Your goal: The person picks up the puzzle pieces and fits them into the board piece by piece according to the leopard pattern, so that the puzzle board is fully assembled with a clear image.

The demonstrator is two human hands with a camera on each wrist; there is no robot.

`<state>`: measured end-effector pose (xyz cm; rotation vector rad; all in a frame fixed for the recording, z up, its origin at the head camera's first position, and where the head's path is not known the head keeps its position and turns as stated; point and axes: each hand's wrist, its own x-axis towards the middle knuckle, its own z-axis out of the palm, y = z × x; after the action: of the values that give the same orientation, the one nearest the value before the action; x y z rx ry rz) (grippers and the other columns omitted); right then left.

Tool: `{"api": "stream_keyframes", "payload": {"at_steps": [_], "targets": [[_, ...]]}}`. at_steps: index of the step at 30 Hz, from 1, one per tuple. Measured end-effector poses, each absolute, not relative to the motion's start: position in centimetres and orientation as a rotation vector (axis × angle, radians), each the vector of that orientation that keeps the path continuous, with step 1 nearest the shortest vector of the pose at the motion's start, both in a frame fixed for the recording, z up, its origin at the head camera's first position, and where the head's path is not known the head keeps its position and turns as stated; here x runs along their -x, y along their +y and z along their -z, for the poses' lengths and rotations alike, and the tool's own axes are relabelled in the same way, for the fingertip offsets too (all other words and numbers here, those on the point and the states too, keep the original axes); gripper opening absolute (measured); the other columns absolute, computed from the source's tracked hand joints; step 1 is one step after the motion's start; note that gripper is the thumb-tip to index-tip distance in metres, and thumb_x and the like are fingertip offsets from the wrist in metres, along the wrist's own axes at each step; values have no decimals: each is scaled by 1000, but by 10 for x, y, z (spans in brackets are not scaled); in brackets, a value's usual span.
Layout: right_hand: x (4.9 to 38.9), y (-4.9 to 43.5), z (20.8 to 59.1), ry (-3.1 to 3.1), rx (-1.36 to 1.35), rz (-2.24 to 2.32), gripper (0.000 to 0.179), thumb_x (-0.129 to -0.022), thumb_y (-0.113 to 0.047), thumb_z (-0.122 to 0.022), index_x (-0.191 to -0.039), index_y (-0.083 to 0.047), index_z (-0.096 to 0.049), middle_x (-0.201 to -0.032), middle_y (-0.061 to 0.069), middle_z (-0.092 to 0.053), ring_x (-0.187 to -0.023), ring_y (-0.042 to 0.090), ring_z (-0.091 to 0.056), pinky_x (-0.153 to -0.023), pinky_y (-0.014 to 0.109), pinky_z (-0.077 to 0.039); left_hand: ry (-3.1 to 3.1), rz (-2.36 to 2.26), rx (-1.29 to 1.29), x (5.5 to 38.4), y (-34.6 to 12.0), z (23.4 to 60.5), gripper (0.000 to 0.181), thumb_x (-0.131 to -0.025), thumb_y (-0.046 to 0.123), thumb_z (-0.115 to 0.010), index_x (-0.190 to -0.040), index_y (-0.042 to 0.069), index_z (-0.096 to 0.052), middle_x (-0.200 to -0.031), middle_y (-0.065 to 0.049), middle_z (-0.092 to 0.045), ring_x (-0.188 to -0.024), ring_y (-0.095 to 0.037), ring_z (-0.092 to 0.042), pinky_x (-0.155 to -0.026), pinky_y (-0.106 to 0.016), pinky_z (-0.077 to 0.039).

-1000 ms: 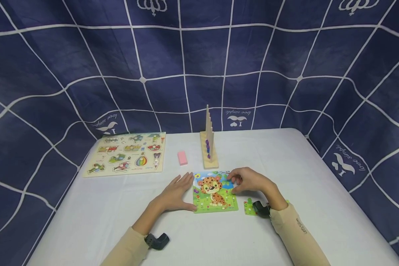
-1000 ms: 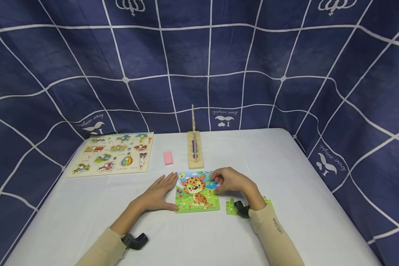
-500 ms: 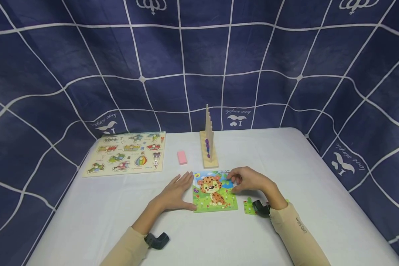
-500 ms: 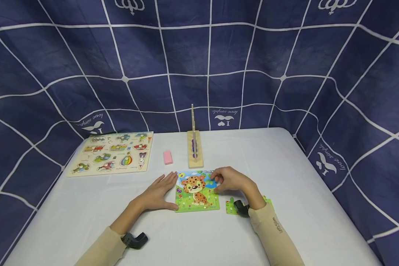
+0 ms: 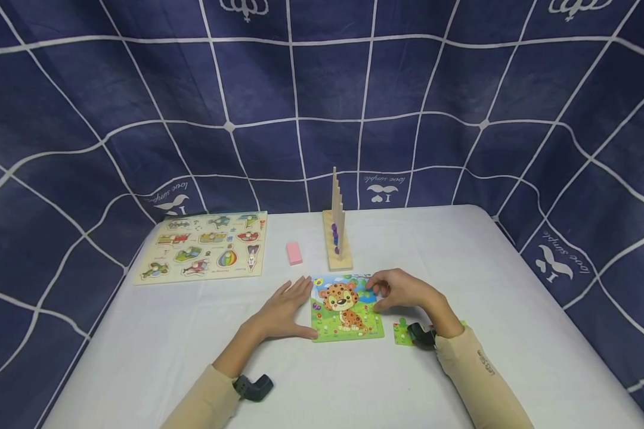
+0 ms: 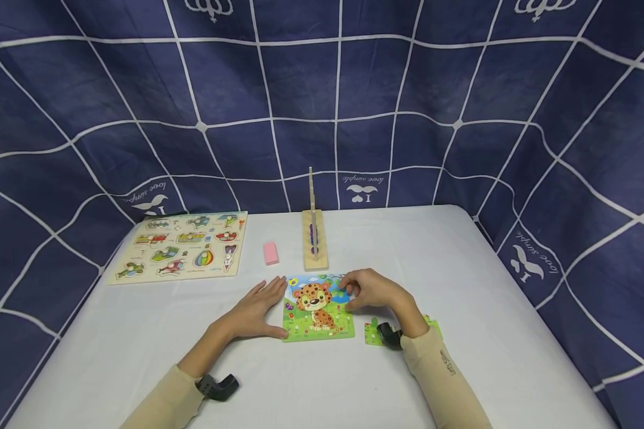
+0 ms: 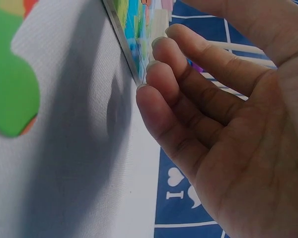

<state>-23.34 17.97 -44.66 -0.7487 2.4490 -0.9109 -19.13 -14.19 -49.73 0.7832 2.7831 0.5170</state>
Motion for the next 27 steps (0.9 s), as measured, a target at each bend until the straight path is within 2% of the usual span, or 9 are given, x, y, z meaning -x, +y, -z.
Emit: {"api": "stream_keyframes", "payload": {"at_steps": [16,27], "targets": [[230,180,442,2473,757,899,45,-70,-12,-85,-109,-1,-67,-86,7,-63,-72,12,-51,-61,19,-46,2787,-512,-785,191,-141,497,123,-67,80,-65,-155,6,-21,-164,-6,-15,-153,-21,-11,-126,-45,-8],[207,201,447,2556,659,820,49,-68,-17,-88,-110,-4,-66,-86,1,-60,-76,14,-51,-63,20,-46,2785,-510,-775,191,-141,497,125,-66,81,-64,-155,7,-19,-164,-5,-13,-154,-20,-10,-126,-44,-7]]}}
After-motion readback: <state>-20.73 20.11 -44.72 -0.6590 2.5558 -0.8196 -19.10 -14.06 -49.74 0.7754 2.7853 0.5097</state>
